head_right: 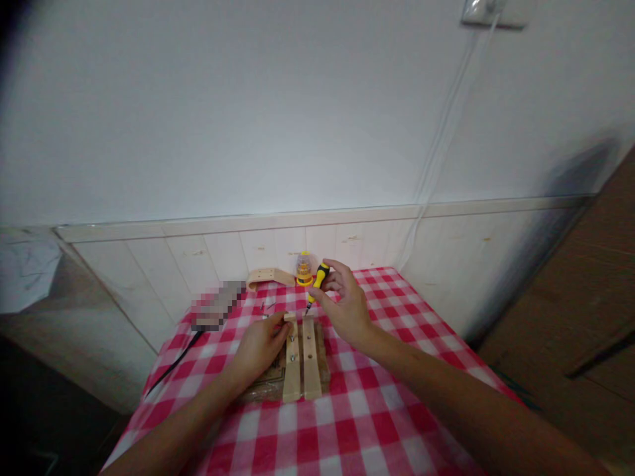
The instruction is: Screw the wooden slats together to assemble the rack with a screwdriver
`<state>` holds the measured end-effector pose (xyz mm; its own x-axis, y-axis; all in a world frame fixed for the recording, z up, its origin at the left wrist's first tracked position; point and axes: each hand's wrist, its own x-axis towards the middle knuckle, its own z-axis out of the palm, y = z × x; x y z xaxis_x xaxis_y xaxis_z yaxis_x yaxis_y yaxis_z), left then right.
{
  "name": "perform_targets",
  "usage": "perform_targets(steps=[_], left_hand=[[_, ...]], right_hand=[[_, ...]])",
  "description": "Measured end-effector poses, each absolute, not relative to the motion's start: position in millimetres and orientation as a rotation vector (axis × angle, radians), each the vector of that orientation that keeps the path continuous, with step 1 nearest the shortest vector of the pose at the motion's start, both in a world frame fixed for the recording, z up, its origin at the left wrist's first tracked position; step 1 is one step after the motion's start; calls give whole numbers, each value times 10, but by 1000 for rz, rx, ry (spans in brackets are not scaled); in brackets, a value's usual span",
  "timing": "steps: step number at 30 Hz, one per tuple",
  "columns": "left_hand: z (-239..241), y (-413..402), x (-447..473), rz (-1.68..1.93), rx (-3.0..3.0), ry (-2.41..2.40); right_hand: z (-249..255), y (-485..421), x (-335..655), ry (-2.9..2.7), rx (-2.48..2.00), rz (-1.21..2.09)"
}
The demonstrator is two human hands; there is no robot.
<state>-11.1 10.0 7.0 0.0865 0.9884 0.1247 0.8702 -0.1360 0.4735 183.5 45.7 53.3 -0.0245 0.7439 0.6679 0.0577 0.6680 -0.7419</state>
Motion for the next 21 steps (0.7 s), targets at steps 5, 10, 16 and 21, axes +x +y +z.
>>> perform_targets(steps=[5, 10, 16, 21], left_hand=[[25, 109, -122, 630, 2086, 1854], [19, 121, -128, 650, 2084, 1844], [77, 91, -119, 645, 2096, 1830], [98, 78, -116, 612, 2106, 1864]], right_hand=[[304, 183, 1646, -1423, -680, 643], [10, 96, 1555, -1549, -734, 507], [-28, 38, 1620, -1720, -717, 383], [-4, 6, 1635, -1766, -726, 364]])
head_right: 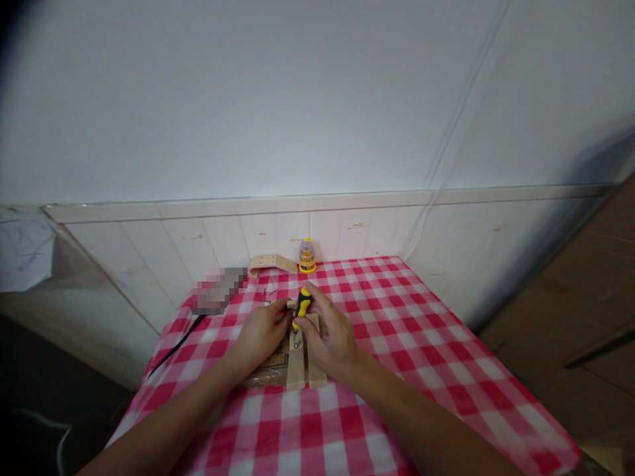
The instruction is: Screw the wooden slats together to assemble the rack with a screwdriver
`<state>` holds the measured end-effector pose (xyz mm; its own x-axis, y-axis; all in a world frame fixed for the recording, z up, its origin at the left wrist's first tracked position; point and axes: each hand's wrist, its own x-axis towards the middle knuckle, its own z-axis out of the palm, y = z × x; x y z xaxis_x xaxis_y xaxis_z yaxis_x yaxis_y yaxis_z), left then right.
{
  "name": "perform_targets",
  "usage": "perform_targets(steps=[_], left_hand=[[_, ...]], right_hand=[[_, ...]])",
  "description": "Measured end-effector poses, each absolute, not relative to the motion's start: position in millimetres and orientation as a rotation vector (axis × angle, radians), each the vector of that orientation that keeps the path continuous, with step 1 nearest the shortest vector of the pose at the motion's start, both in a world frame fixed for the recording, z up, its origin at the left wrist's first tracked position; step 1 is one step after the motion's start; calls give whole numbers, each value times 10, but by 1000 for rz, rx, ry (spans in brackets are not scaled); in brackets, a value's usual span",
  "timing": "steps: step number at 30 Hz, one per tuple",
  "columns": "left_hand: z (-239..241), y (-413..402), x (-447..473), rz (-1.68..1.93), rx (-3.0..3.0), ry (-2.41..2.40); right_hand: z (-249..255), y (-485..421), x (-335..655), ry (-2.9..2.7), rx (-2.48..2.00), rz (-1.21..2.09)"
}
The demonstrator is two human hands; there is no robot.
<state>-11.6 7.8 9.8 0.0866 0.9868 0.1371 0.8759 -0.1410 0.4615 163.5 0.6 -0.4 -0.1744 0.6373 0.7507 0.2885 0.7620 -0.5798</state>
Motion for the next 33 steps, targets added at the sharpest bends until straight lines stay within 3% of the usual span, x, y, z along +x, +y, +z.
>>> perform_targets(steps=[33], left_hand=[[190, 37, -116, 520, 2096, 1890]], right_hand=[[128, -117, 1670, -1785, -604, 648]])
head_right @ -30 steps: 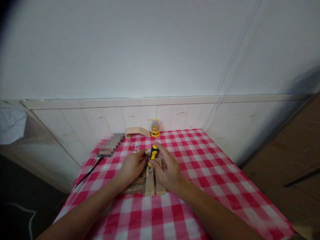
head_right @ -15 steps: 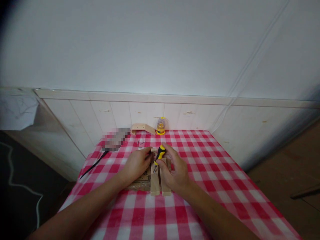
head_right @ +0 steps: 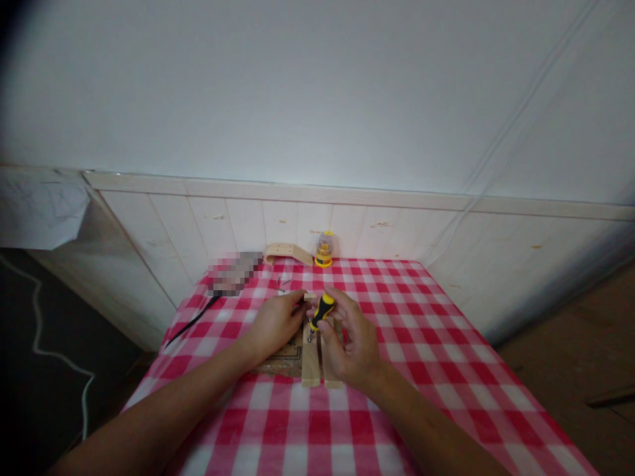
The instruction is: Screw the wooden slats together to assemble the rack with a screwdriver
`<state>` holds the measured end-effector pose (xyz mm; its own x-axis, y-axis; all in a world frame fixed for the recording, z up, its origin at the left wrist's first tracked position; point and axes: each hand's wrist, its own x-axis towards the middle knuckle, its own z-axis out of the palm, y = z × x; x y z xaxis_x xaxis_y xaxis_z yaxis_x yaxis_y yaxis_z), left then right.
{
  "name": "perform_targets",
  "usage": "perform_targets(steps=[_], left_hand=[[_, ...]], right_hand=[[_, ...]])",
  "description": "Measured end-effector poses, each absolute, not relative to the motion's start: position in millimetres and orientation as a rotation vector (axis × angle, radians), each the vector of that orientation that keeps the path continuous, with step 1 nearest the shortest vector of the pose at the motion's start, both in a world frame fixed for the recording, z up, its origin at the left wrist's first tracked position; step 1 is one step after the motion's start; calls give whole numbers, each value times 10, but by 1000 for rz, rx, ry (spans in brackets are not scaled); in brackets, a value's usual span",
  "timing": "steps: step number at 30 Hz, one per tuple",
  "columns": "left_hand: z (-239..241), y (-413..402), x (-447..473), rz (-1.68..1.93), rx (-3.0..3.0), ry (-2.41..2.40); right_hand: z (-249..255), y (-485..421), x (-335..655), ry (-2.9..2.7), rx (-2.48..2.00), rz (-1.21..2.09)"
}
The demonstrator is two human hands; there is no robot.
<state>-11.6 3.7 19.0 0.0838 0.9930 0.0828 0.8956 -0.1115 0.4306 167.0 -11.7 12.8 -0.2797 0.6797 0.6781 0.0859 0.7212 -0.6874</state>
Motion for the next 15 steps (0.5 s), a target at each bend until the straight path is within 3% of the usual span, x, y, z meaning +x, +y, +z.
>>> perform_targets(steps=[15], left_hand=[[177, 42, -110, 537, 2107, 1903]], right_hand=[[112, -91, 1669, -1798, -604, 702]])
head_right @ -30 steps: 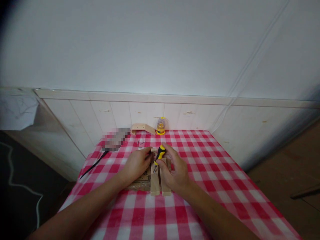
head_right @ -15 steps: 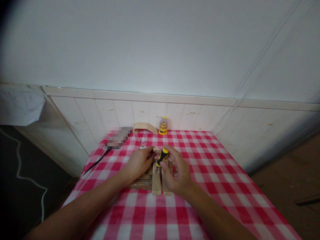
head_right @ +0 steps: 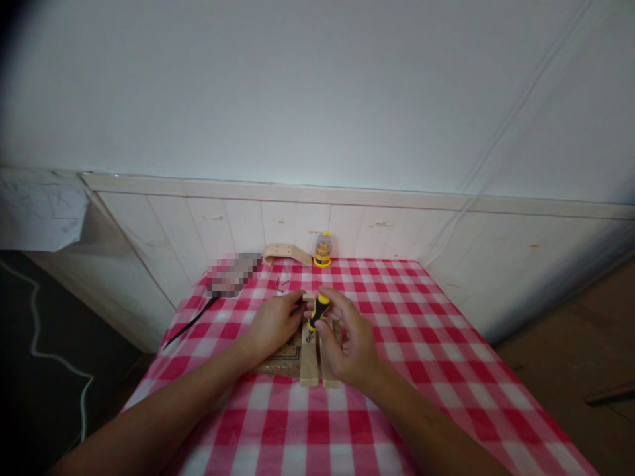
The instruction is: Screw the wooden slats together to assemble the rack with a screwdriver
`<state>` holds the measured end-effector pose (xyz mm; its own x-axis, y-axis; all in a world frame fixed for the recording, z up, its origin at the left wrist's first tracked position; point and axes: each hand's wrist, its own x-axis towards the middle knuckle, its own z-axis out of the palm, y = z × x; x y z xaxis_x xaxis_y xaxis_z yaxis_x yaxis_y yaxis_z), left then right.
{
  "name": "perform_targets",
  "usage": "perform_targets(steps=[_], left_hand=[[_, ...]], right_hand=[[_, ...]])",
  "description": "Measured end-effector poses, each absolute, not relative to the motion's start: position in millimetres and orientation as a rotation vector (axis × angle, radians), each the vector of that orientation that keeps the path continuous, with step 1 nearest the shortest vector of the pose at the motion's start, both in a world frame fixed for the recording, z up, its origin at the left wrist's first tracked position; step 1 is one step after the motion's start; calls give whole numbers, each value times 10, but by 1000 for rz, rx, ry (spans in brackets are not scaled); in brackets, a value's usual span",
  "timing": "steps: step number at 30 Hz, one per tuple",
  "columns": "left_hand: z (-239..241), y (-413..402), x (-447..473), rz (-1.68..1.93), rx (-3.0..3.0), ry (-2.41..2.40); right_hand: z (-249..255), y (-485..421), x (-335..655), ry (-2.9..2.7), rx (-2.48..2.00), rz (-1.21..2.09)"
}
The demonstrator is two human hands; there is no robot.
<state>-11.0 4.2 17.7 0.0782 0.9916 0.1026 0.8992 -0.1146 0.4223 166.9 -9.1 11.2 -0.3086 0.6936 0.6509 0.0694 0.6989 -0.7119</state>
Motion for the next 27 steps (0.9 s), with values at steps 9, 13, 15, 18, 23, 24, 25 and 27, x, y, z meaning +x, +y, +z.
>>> perform_targets(steps=[9, 13, 15, 18, 23, 24, 25, 27], left_hand=[[166, 48, -111, 511, 2117, 1918], [160, 41, -116, 523, 2113, 1906], [153, 42, -117, 533, 2113, 1899], [142, 51, -115, 548, 2116, 1900], [151, 57, -108, 552, 2109, 1904], [155, 57, -108, 546, 2104, 1905], [157, 57, -109, 541, 2101, 1906], [155, 58, -111, 537, 2101, 1906]], right_hand=[[83, -57, 1669, -1765, -690, 582], [94, -34, 1664, -1774, -690, 535], [96, -19, 1660, -1774, -684, 508], [94, -6, 1651, -1765, -700, 482], [84, 4, 1637, -1735, -744, 444], [80, 7, 1636, -1730, -744, 439], [76, 10, 1636, -1729, -741, 436], [66, 18, 1638, -1729, -738, 431]])
